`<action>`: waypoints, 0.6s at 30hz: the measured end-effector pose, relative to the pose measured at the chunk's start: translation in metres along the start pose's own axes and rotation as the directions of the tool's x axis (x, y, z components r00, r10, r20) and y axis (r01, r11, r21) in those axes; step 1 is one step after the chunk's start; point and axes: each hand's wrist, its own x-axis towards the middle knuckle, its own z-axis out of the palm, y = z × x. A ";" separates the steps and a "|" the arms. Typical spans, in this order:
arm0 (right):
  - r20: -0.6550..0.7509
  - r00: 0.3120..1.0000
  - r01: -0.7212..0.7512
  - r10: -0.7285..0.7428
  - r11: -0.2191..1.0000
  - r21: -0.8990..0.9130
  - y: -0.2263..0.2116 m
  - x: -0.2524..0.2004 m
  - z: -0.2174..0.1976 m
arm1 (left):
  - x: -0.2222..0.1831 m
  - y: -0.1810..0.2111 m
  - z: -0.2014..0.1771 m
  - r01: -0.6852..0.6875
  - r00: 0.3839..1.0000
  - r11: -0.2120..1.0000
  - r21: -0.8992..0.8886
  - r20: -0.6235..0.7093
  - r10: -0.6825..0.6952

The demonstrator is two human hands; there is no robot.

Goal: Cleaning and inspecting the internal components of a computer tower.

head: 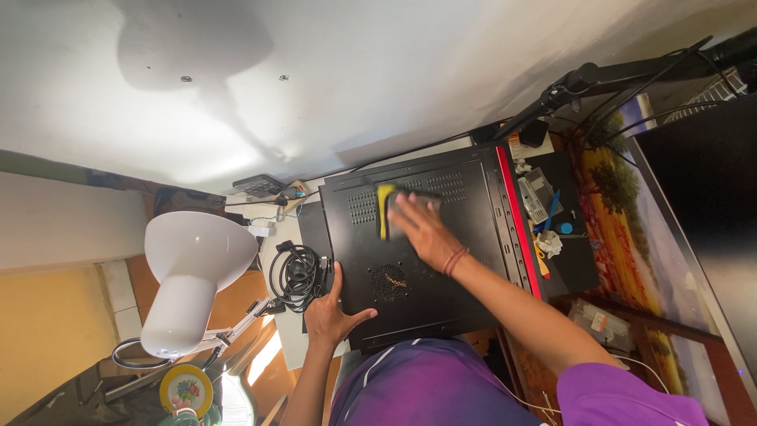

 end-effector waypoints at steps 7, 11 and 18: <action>-0.120 0.976 -0.205 0.183 0.957 -0.206 0.067 -0.022 -0.026 | -0.001 -0.002 0.002 -0.034 0.999 0.999 0.029 -0.034 0.035; -0.179 0.945 -0.297 0.272 0.947 -0.127 0.116 -0.016 -0.048 | 0.000 -0.003 0.006 -0.054 0.997 0.998 -0.022 -0.059 0.052; -0.307 0.913 -0.256 0.268 0.963 0.081 0.072 -0.019 -0.067 | 0.000 0.001 0.002 0.013 1.000 0.999 0.029 0.002 -0.014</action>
